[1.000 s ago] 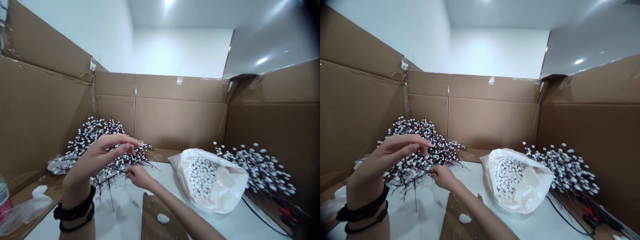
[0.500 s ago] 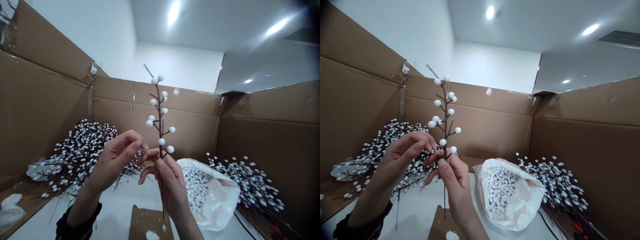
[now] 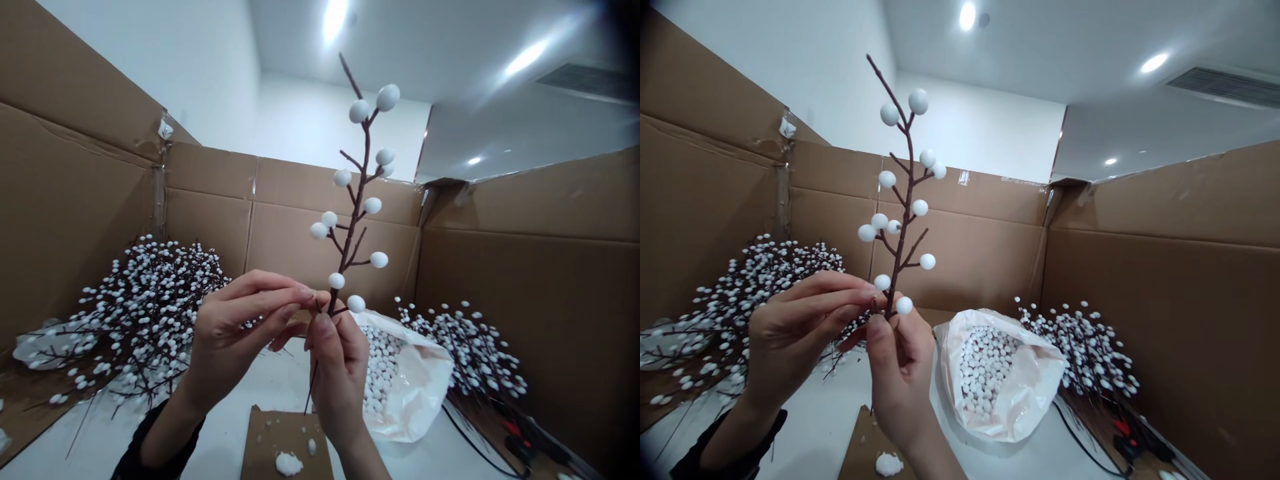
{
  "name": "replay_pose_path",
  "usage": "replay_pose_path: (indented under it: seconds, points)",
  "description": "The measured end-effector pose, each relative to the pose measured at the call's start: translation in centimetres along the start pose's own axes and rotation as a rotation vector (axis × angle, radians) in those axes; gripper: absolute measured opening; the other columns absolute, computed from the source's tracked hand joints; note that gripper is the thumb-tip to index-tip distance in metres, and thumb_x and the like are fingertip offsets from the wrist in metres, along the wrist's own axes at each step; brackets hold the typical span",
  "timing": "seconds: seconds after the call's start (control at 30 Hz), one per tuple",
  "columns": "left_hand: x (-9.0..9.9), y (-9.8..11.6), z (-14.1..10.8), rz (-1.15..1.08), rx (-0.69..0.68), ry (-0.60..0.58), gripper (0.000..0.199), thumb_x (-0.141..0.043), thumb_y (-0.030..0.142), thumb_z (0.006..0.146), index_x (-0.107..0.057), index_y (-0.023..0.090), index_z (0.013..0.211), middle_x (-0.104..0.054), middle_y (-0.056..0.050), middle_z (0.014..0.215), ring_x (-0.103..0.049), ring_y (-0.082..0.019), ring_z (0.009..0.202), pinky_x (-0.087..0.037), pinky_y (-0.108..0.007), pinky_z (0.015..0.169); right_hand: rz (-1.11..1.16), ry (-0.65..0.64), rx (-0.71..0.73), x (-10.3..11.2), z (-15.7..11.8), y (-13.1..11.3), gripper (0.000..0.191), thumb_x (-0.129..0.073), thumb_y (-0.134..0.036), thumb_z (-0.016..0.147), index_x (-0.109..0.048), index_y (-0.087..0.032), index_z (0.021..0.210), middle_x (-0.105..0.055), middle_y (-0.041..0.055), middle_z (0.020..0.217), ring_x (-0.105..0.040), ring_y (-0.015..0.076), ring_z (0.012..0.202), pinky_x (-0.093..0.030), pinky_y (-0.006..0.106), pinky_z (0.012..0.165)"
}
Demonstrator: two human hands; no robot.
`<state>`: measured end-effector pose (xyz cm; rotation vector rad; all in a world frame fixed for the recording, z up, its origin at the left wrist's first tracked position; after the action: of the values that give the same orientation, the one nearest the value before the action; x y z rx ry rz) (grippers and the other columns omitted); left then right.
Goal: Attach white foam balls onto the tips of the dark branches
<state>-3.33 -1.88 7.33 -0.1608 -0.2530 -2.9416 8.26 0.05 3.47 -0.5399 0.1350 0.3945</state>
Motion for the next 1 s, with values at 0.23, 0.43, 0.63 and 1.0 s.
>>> replay_pose_path:
  seconds: [0.23, 0.43, 0.63, 1.0]
  points:
    - [-0.1, 0.0, 0.0, 0.032, -0.036, -0.016, 0.034, -0.062, 0.008, 0.083, -0.071, 0.032, 0.106, -0.069, 0.000, 0.098, -0.066, -0.011, 0.085, -0.056, -0.019, 0.070, 0.013, 0.002, 0.005, -0.1, 0.3, -0.3, 0.026, -0.049, -0.031, 0.094, -0.052, -0.020, 0.070, -0.057, -0.0013, 0.070, -0.056, 0.0104, 0.055, -0.050, 0.025, 0.054]
    - [-0.3, -0.1, -0.1, -0.009, -0.031, -0.009, 0.037, -0.061, 0.007, 0.084, -0.071, 0.034, 0.107, -0.069, 0.002, 0.097, -0.064, -0.009, 0.085, -0.054, -0.015, 0.072, -0.084, 0.028, -0.016, 0.0, 0.5, -0.3, 0.029, -0.050, -0.037, 0.092, -0.050, -0.020, 0.069, -0.058, -0.0007, 0.070, -0.055, 0.0099, 0.049, -0.047, 0.023, 0.046]
    - [-0.1, 0.1, 0.0, 0.026, 0.002, 0.065, 0.035, -0.062, 0.011, 0.084, -0.070, 0.038, 0.105, -0.067, 0.005, 0.091, -0.062, -0.007, 0.082, -0.053, -0.013, 0.069, -0.026, 0.083, 0.010, 0.4, 0.6, -0.8, 0.023, -0.048, -0.034, 0.094, -0.058, -0.021, 0.079, -0.062, 0.0007, 0.078, -0.054, 0.0087, 0.048, -0.047, 0.023, 0.046]
    - [-0.5, 0.5, -0.2, 0.035, -0.053, 0.015, 0.038, -0.062, 0.006, 0.083, -0.070, 0.033, 0.108, -0.066, 0.002, 0.098, -0.062, -0.007, 0.088, -0.054, -0.013, 0.072, -0.377, 0.023, 0.186, 0.2, 0.4, -2.8, 0.030, -0.048, -0.026, 0.094, -0.059, -0.020, 0.067, -0.061, -0.0003, 0.067, -0.058, 0.0125, 0.063, -0.047, 0.025, 0.057]
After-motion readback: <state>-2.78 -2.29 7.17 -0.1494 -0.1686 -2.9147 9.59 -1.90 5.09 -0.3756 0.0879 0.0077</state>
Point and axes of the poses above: each hand's wrist, its own z-axis towards the middle knuckle, its own x-axis out of the back of the hand, y = z × x, the point moved 6 cm from there along z, towards the middle knuckle
